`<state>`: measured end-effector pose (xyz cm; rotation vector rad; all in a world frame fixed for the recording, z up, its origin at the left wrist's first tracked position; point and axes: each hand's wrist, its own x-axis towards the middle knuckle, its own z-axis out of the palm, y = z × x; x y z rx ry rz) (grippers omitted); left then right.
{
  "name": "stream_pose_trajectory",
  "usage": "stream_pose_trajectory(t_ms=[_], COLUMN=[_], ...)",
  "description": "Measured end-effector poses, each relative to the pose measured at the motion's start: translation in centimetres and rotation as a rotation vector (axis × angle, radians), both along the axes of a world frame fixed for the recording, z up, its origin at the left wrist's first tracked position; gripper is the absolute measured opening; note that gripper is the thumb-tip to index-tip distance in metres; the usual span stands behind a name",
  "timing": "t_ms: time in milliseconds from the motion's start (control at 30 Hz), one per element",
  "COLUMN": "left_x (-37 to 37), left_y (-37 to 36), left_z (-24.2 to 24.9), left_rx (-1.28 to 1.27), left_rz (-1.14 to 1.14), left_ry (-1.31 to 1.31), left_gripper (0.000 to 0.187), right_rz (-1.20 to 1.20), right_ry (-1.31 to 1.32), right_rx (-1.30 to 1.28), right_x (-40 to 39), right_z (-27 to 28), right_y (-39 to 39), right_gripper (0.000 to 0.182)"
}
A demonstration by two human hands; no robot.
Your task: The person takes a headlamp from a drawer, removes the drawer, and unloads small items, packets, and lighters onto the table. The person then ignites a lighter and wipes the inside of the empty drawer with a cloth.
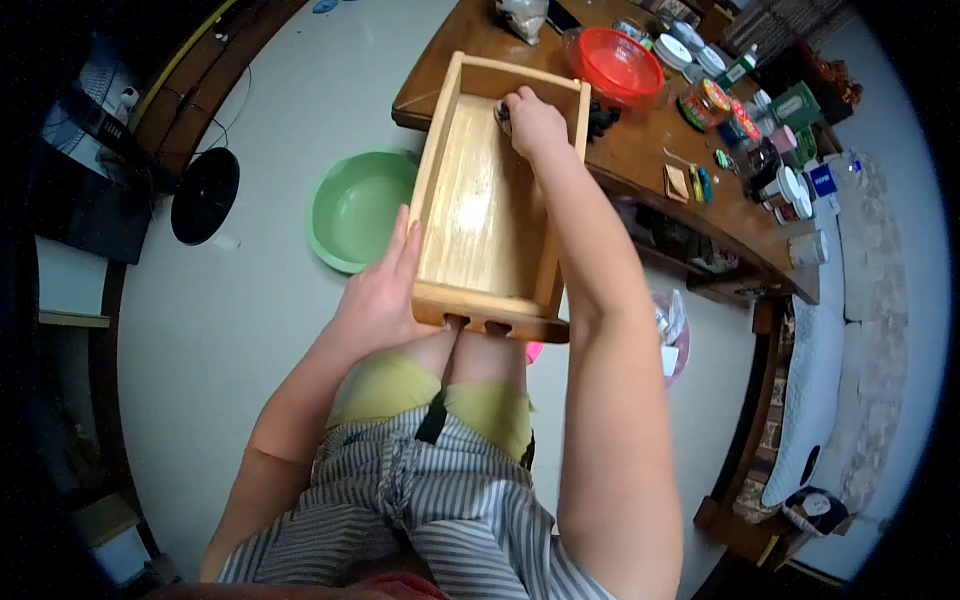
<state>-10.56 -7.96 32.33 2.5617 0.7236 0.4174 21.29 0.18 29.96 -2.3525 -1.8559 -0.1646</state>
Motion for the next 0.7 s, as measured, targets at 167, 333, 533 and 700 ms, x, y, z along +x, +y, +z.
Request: stream_pose_trajectory(t_ms=[167,333,533,700], left_x=[-0.3,-0.3,-0.4,-0.2], left_y=[0.1,-0.1,0.0,0.0], left_z=[-0.8,-0.4,-0.6,-0.2], left_rx=[-0.019,-0.083,-0.001,-0.012], left_rz=[0.01,0.018,0.013,0.02], left_ry=[-0.005,0.068,0.044,0.08], left_gripper=[0.12,0.121,0.119,0.118], right_rz=[0.263,0.409,0.307,0.276], right_ry=[0.151,0.353,0.3,0.221], right_rx=[-0.106,-0.282,-0.159,0.093], right_x=[-3.1,-9.5,-6.9,-4.9], right_z=[0.2,0.1,2.0,-2.1], right_y=[-6.4,-14.1,-10.3,-6.8], right_gripper=[0.036,0.036,0.033,0.039])
